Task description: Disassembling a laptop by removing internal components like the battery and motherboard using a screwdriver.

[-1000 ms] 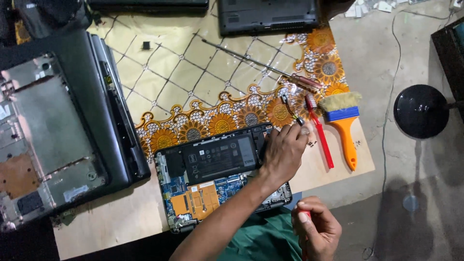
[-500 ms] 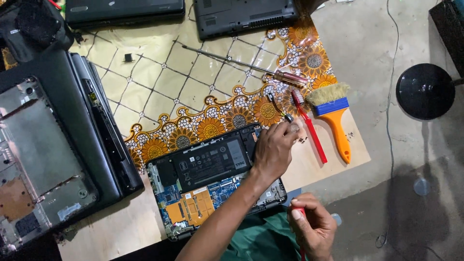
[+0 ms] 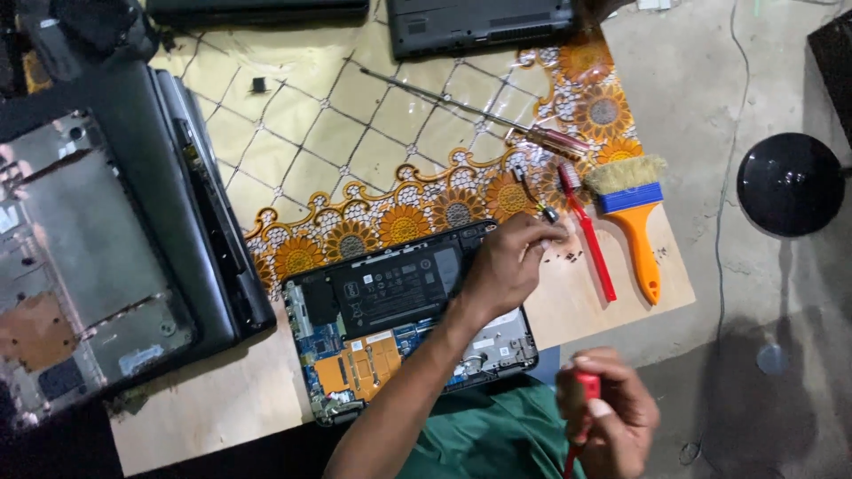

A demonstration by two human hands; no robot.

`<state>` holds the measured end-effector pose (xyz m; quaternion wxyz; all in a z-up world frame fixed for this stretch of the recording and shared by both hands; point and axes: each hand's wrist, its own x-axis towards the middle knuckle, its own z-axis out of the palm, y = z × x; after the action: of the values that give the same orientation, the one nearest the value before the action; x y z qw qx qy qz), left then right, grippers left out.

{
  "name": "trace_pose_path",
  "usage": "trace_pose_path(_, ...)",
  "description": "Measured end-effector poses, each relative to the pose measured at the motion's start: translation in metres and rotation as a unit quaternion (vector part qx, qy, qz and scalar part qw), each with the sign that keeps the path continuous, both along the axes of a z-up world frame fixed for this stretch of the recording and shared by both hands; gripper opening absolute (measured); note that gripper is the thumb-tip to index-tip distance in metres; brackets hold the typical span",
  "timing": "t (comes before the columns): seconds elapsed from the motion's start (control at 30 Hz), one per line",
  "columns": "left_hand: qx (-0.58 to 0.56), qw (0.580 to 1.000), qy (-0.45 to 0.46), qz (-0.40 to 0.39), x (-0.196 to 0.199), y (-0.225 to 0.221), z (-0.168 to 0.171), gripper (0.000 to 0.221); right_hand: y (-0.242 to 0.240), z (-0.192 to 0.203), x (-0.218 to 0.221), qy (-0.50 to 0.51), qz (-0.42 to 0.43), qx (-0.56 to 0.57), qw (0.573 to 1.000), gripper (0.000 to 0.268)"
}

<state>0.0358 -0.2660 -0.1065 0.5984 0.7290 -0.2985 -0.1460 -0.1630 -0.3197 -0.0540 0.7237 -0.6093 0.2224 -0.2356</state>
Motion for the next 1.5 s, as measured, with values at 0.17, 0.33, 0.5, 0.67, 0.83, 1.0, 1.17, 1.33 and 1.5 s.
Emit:
trace_pose_path(0.17, 0.036, 0.996, -0.025, 0.074, 0.005, 0.054, 0.031, 0.018, -0.005, 0.02, 0.034, -0.058, -0.129, -0.104, 0.984, 0.032)
trace_pose_path(0.33, 0.157, 0.976, -0.13, 0.084, -0.017, 0.101, 0.029, 0.021, 0.003, 0.039, 0.063, -0.098, -0.178, -0.272, 0.941, 0.034)
trace_pose_path(0.5, 0.228, 0.962, -0.122, 0.085, -0.034, 0.124, 0.024, 0.032, 0.006, 0.036, 0.076, -0.132, -0.067, -0.39, 0.909, 0.031)
trace_pose_path(0.67, 0.239, 0.951, -0.161, 0.11, -0.039, 0.124, 0.011, 0.036, 0.011, 0.029, 0.079, -0.14, -0.071, -0.394, 0.906, 0.03)
trace_pose_path(0.83, 0.303, 0.924, -0.174, 0.153, -0.042, 0.123, 0.009, 0.08, 0.013, 0.032, 0.086, -0.13, -0.083, -0.408, 0.9, 0.031)
trace_pose_path(1.0, 0.334, 0.91, -0.188, 0.16, -0.037, 0.122, 0.012, 0.09, 0.009, 0.02, 0.104, -0.181, -0.104, -0.376, 0.903, 0.032)
trace_pose_path(1.17, 0.327, 0.901, -0.233, 0.162, -0.029, 0.127, 0.017, 0.078, 0.007, 0.024, 0.136, -0.192, -0.102, -0.396, 0.892, 0.03)
trace_pose_path(1.33, 0.324, 0.901, -0.241, 0.161, -0.027, 0.128, 0.021, 0.079, 0.009, 0.023, 0.156, -0.204, -0.068, -0.38, 0.899, 0.028)
trace_pose_path(1.5, 0.325, 0.899, -0.248, 0.155, -0.027, 0.13, 0.02, 0.082, 0.016, 0.025, 0.166, -0.215, -0.025, -0.383, 0.898, 0.029)
